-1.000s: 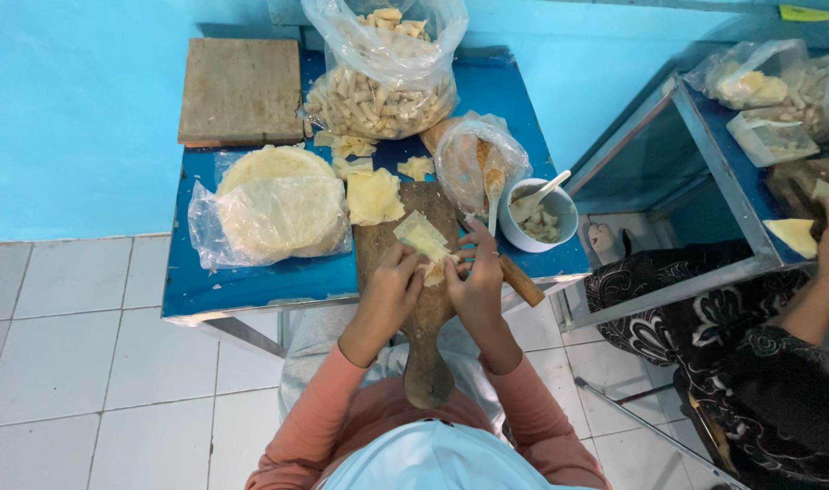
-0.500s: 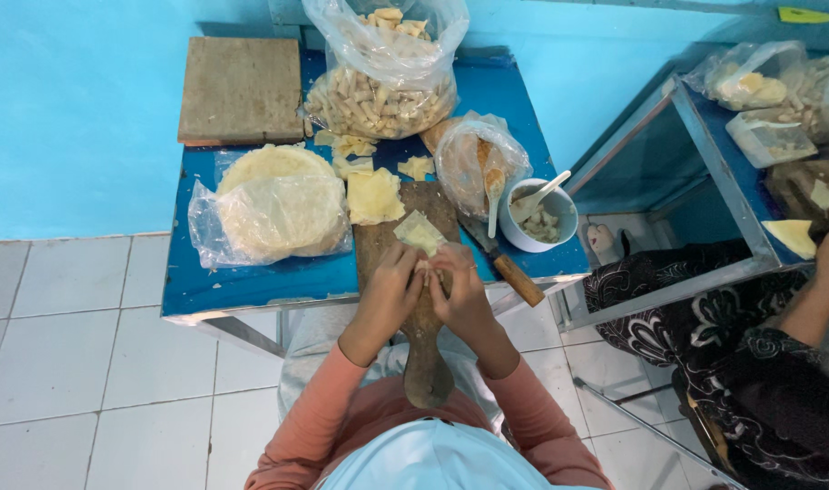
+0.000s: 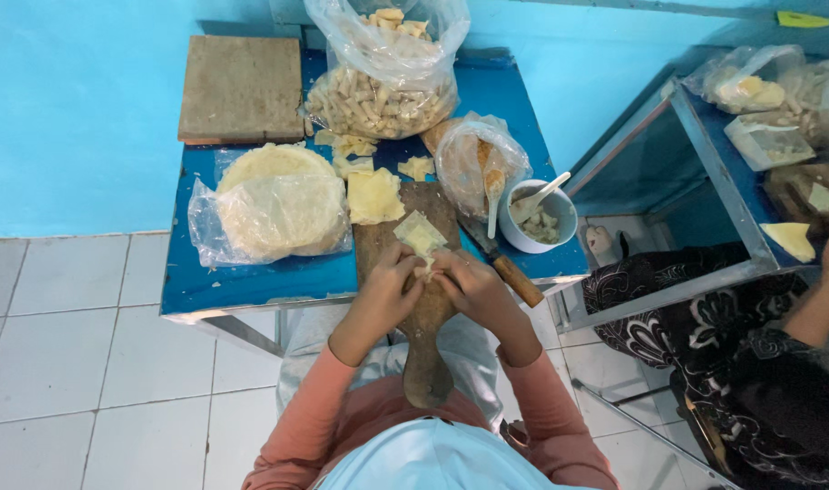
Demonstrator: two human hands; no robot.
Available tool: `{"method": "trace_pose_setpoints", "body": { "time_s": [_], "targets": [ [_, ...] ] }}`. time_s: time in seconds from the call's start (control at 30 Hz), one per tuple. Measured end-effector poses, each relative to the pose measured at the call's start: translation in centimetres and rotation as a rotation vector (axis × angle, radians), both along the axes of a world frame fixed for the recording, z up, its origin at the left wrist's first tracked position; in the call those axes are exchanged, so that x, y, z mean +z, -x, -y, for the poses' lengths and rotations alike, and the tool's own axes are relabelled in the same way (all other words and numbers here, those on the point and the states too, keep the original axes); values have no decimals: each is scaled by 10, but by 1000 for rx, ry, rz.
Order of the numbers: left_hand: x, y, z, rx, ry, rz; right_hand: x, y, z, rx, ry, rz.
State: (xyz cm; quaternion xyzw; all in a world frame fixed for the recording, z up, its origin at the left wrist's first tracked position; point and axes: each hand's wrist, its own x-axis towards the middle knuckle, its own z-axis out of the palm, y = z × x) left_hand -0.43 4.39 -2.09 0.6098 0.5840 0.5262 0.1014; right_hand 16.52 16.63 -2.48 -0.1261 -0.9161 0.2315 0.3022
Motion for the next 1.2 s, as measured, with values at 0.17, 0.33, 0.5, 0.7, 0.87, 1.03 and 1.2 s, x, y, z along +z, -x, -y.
{"method": "trace_pose_setpoints", "body": {
  "time_s": [0.17,0.33,0.5,0.7,0.87,1.03,1.2],
  "targets": [
    [6,2,3,-8,-25,-109,0,11,-6,4,159,-91],
    [0,2,-2,29,-14,-125,3,5,-8,99,23,-138],
    [-9,2,-9,67,-27,-77,2,13,-12,37,215,-124],
    [-5,2,-15,126,29,-77,12,22,-13,-46,312,-11],
    [2,2,-10,127,-20,-162,15,20,-7,21,165,-78],
    [6,10,-3,52,-20,-219,15,12,-4,56,-24,-81],
    [5,11,-10,67,-4,-184,22,21,-15,127,169,-47]
  ]
}}
